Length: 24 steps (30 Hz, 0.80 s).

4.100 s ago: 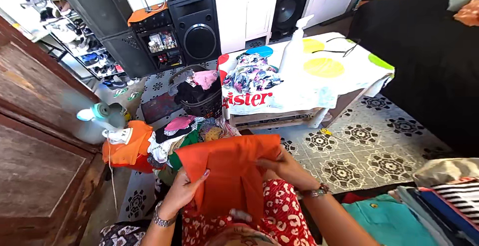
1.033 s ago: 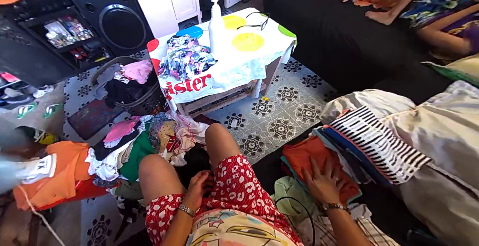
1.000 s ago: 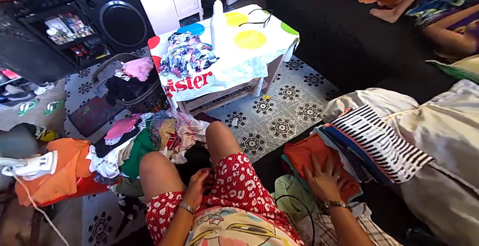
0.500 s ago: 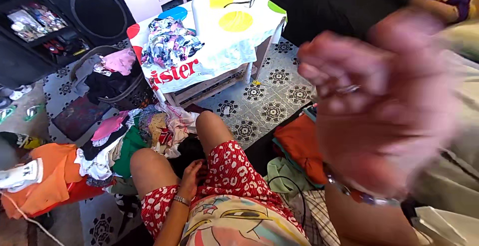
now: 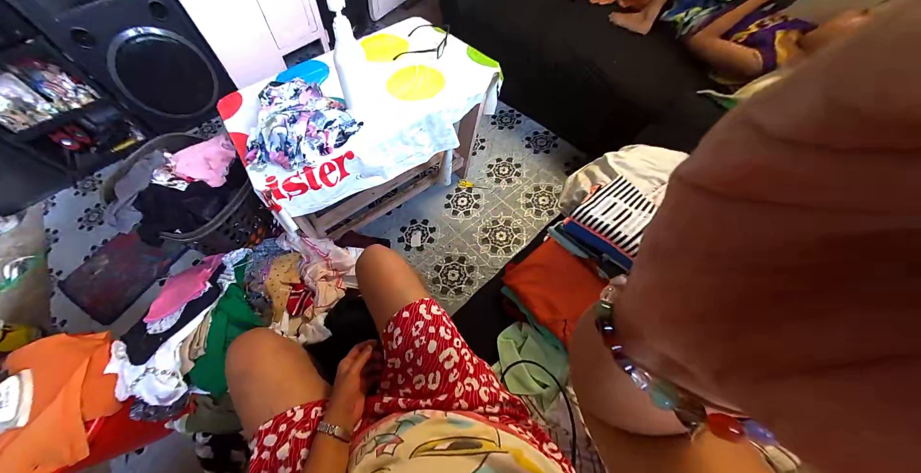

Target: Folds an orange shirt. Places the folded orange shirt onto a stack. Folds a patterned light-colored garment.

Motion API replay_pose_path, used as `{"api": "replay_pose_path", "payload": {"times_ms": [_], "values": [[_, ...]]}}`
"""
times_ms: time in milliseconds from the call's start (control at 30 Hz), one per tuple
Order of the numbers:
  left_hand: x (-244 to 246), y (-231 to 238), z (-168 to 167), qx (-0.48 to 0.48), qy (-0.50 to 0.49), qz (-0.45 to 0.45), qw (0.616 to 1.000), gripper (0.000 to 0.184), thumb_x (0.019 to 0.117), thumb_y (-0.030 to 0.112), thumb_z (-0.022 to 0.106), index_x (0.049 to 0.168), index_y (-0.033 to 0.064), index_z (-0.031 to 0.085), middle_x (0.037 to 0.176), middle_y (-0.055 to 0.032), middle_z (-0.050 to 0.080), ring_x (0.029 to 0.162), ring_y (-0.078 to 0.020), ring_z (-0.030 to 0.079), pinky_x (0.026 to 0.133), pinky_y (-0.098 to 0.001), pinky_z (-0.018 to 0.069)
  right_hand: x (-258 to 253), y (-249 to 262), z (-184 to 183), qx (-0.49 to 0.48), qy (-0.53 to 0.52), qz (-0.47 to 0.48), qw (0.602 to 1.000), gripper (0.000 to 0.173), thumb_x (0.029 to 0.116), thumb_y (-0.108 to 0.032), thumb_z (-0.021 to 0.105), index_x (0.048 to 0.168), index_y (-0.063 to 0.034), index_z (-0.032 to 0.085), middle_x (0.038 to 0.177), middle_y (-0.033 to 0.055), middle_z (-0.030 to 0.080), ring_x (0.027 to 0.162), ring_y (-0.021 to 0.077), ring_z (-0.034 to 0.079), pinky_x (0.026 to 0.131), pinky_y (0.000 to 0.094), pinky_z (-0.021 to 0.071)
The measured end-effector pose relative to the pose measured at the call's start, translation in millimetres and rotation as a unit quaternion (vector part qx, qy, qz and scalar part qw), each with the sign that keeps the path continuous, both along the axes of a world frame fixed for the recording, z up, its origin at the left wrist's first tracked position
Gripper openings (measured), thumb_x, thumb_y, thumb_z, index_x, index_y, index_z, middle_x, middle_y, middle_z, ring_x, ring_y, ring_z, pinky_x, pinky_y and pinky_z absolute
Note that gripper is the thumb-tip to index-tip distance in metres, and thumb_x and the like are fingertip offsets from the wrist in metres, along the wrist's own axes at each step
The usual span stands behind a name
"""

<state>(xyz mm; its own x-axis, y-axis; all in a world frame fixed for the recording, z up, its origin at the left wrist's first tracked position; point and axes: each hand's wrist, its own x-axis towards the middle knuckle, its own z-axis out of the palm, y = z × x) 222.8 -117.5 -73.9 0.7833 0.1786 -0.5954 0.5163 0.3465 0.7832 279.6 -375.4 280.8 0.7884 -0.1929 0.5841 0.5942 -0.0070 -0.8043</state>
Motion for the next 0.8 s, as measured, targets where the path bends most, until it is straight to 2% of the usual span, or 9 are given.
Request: {"api": "replay_pose_path", "payload": {"times_ms": [67, 200, 333, 467, 567, 600, 667, 733, 800], "values": [[-0.8, 1.9, -3.1, -0.011, -0.003, -0.001, 1.000, 0.029, 0.1089, 0.015, 0.045, 0.126, -0.0034, 0.059, 0.096, -0.0123, 0.069, 0.078, -0.0187, 0.068, 0.070, -0.0345, 0.0577, -0.5, -8.8, -4.3, -0.036, -0.041, 0.030, 0.998, 0.009, 0.0946, 0.001, 0.048, 0.096, -0.0032, 0.056, 0.081, -0.0031, 0.058, 0.061, -0.0040, 0.055, 0.061, 0.0061, 0.0460], [-2.1, 0.5, 2.1, -0.008, -0.001, 0.003, 1.000, 0.029, 0.1093, 0.015, 0.042, 0.126, -0.0030, 0.059, 0.094, -0.0120, 0.070, 0.077, -0.0188, 0.069, 0.069, -0.0340, 0.0585, -2.7, -10.0, -0.6, -0.027, -0.027, 0.022, 0.999, 0.008, 0.0960, 0.005, 0.046, 0.098, 0.0017, 0.052, 0.084, 0.0007, 0.057, 0.064, -0.0027, 0.055, 0.063, 0.0061, 0.0459], [-0.3, 0.4, 3.8, -0.011, -0.001, 0.009, 1.000, 0.029, 0.1093, 0.014, 0.042, 0.125, -0.0032, 0.059, 0.093, -0.0119, 0.070, 0.075, -0.0187, 0.069, 0.068, -0.0336, 0.0588, -2.2, -11.6, -4.5, -0.048, -0.066, 0.032, 0.996, 0.005, 0.0940, -0.007, 0.054, 0.099, -0.0057, 0.056, 0.082, -0.0058, 0.060, 0.063, -0.0054, 0.056, 0.061, 0.0054, 0.0454], [1.6, 1.7, 2.7, -0.011, 0.000, 0.009, 1.000, 0.029, 0.1095, 0.014, 0.042, 0.125, -0.0029, 0.059, 0.093, -0.0109, 0.069, 0.077, -0.0182, 0.069, 0.070, -0.0336, 0.0587, -1.5, -11.0, -3.0, -0.055, -0.044, 0.035, 0.997, 0.005, 0.0956, -0.001, 0.050, 0.097, -0.0036, 0.054, 0.079, -0.0024, 0.058, 0.057, -0.0023, 0.054, 0.058, 0.0067, 0.0459], [-1.4, 2.9, -1.8, -0.014, -0.008, 0.008, 1.000, 0.029, 0.1094, 0.015, 0.043, 0.125, -0.0034, 0.059, 0.092, -0.0109, 0.070, 0.076, -0.0179, 0.069, 0.068, -0.0334, 0.0587, 6.7, -11.9, -11.6, -0.051, -0.140, 0.047, 0.988, 0.010, 0.0939, -0.019, 0.060, 0.100, -0.0118, 0.061, 0.083, -0.0100, 0.063, 0.067, -0.0065, 0.058, 0.063, 0.0061, 0.0459], [-3.5, 2.7, -0.6, -0.015, -0.023, 0.000, 1.000, 0.030, 0.1094, 0.014, 0.043, 0.126, -0.0050, 0.058, 0.093, -0.0123, 0.070, 0.077, -0.0185, 0.069, 0.068, -0.0336, 0.0589, 10.7, -8.9, -12.7, -0.052, -0.160, 0.015, 0.986, 0.008, 0.0952, -0.018, 0.057, 0.098, -0.0108, 0.061, 0.082, -0.0096, 0.063, 0.067, -0.0065, 0.058, 0.063, 0.0061, 0.0460], [-4.3, -8.0, 42.1, 0.017, -0.037, -0.015, 0.999, 0.032, 0.1095, 0.012, 0.040, 0.129, -0.0085, 0.054, 0.098, -0.0156, 0.069, 0.080, -0.0190, 0.069, 0.071, -0.0330, 0.0582, 19.8, -0.2, -12.2, -0.077, -0.170, -0.109, 0.976, 0.014, 0.0978, -0.003, 0.048, 0.090, 0.0000, 0.059, 0.076, -0.0050, 0.058, 0.064, -0.0058, 0.056, 0.063, 0.0054, 0.0440], [4.8, -32.8, 126.4, 0.062, 0.063, 0.008, 0.996, 0.034, 0.1102, 0.008, 0.035, 0.135, -0.0051, 0.054, 0.106, -0.0153, 0.066, 0.088, -0.0196, 0.065, 0.082, -0.0330, 0.0535, 30.7, 2.5, -19.2, -0.093, -0.179, -0.125, 0.972, 0.018, 0.0985, -0.003, 0.047, 0.091, -0.0030, 0.064, 0.076, -0.0103, 0.061, 0.068, -0.0098, 0.057, 0.067, 0.0041, 0.0443], [7.8, -35.2, 134.6, 0.047, 0.070, 0.017, 0.996, 0.033, 0.1099, 0.007, 0.036, 0.134, -0.0050, 0.054, 0.104, -0.0156, 0.066, 0.087, -0.0203, 0.066, 0.082, -0.0336, 0.0538, 33.1, 7.8, -17.9, -0.193, -0.165, -0.122, 0.960, 0.013, 0.0983, -0.003, 0.051, 0.097, -0.0020, 0.064, 0.079, -0.0097, 0.063, 0.071, -0.0108, 0.058, 0.069, 0.0040, 0.0458]]}}
